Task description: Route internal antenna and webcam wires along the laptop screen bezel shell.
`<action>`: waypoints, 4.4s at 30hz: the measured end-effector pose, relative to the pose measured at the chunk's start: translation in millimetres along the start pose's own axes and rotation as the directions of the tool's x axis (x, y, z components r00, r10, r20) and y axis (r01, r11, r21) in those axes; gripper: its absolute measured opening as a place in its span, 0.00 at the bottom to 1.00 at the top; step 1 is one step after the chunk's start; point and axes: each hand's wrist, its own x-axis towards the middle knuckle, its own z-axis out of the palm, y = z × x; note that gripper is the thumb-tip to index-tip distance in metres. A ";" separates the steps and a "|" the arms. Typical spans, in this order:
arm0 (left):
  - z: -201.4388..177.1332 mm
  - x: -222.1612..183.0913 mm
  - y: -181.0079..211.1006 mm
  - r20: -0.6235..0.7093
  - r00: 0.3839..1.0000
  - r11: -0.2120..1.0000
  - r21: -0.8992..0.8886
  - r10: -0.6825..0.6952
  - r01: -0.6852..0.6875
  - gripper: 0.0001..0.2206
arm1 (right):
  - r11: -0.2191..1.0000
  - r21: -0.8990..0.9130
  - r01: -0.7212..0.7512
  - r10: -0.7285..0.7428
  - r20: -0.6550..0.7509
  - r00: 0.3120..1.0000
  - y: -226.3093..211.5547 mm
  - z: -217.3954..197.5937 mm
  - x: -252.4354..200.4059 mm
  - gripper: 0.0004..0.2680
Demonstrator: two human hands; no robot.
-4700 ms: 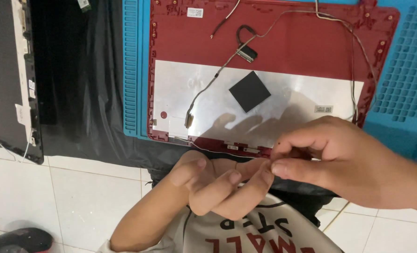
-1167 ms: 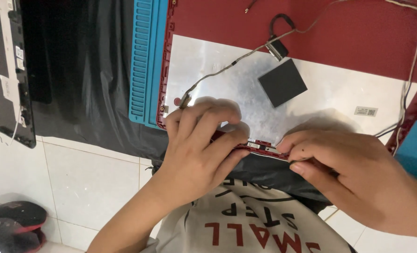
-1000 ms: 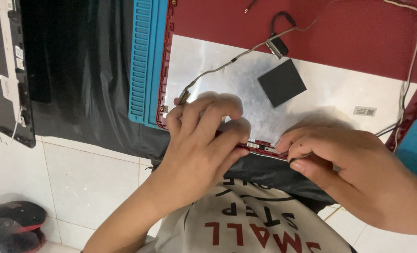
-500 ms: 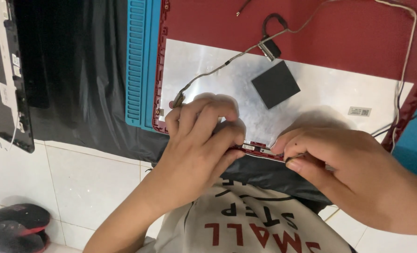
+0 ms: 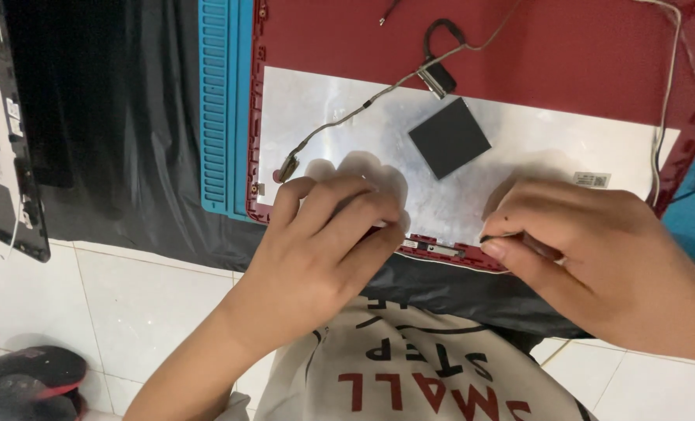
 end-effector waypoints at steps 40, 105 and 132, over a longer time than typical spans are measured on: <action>40.7 16.4 56.6 -0.192 0.896 0.809 -0.534 -0.400 0.247 0.06 | 0.757 -0.283 0.589 -0.650 -0.243 0.720 -0.4 -4.2 -27.0 0.10; 25.9 12.0 23.3 -0.064 0.952 0.743 -0.642 -0.299 0.190 0.04 | 0.944 -0.066 0.322 -0.324 -0.017 0.946 1.3 -3.8 -2.0 0.15; 34.3 -10.9 60.3 -0.106 0.932 0.532 -0.840 -0.347 0.103 0.10 | 0.599 -0.519 0.610 -0.684 0.065 0.727 0.2 28.8 -84.9 0.09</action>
